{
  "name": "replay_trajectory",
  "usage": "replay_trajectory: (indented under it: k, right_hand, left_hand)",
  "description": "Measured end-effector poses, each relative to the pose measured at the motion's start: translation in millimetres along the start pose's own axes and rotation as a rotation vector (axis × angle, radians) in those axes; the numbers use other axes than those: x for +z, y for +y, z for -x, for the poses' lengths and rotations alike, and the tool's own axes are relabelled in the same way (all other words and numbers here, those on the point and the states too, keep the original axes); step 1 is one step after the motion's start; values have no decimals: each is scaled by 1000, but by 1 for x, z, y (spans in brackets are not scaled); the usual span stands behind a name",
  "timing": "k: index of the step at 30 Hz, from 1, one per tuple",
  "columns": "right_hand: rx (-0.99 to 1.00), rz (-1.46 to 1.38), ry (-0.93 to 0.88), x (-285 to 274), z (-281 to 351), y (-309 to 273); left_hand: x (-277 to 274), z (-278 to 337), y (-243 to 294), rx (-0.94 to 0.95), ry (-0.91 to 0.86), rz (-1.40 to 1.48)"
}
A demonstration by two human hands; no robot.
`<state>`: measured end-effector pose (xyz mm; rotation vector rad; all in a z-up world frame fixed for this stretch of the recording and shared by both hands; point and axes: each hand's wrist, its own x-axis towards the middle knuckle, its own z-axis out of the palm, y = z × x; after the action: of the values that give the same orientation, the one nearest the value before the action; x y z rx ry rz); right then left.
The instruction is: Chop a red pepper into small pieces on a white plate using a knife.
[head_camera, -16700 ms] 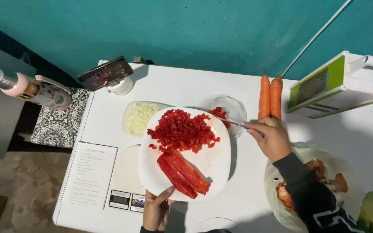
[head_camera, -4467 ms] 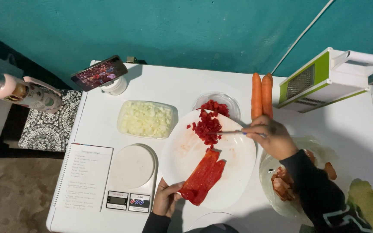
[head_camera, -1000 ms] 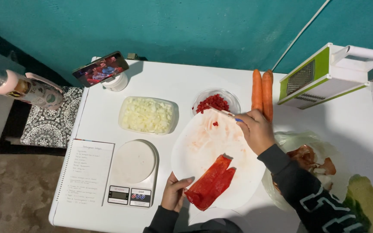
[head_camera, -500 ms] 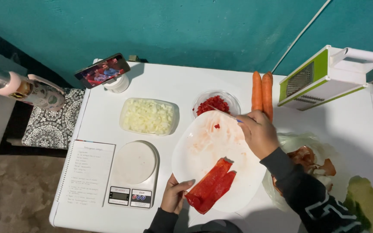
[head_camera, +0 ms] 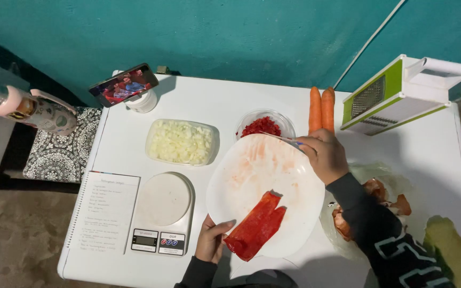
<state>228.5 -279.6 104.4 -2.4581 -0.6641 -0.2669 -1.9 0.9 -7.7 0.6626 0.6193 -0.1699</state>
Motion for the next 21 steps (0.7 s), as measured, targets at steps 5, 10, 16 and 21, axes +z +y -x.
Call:
replay_trajectory:
  k: [5,10,16,21]
  right_hand:
    - [38,27,86,5,-3,-13]
    - [32,-20,107,6,-11,-22]
    - [29,-144,109,17,-14,-3]
    - [52,-152,12,32,5,11]
  left_hand:
    - [-4,2,0,20,-21,-11]
    - [5,10,5,-23,27,-10]
    - [-4,28,12,-24,69,-13]
    - [-31,42,7,11,108,-25]
